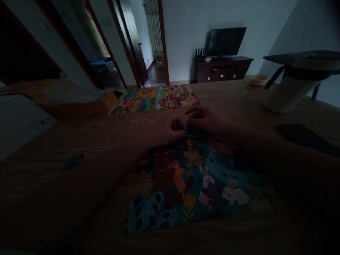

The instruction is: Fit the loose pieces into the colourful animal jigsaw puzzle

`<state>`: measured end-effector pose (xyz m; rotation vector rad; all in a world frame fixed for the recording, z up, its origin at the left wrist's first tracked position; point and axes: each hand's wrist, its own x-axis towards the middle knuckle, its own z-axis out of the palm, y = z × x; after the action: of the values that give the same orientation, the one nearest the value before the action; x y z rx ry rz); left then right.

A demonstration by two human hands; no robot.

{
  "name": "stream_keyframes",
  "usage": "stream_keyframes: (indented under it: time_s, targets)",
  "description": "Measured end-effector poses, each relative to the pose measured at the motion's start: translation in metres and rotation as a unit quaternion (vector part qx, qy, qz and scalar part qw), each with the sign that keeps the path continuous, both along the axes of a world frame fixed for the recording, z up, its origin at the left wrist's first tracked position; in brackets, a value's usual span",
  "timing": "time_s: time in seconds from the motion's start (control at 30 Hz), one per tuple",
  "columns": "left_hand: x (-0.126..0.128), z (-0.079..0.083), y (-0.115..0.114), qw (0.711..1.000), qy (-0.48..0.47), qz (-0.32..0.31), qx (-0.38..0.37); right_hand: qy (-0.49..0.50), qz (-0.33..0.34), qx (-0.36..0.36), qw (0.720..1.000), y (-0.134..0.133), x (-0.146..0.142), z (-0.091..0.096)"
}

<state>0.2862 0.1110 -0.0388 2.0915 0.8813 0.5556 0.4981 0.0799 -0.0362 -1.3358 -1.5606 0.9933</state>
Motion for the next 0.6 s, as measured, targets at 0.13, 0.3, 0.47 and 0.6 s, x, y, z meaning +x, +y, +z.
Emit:
stream_keyframes:
  time_s: [0.13, 0.3, 0.47, 0.6]
  targets:
    - [-0.003, -0.005, 0.010, 0.995, -0.063, 0.064, -0.039, 0.041, -0.033, 0.005, 0.999, 0.000, 0.002, -0.002]
    - [-0.003, -0.004, 0.009, 0.987, -0.109, 0.082, -0.082, -0.016, 0.039, 0.056, 0.998, -0.002, 0.007, -0.002]
    - [-0.003, -0.006, 0.010, 0.987, -0.119, 0.085, -0.071, -0.039, 0.071, 0.069, 0.994, -0.004, 0.004, -0.006]
    - [-0.007, -0.008, 0.013, 0.995, -0.074, 0.058, -0.026, -0.058, 0.082, 0.062, 0.993, -0.005, 0.006, -0.008]
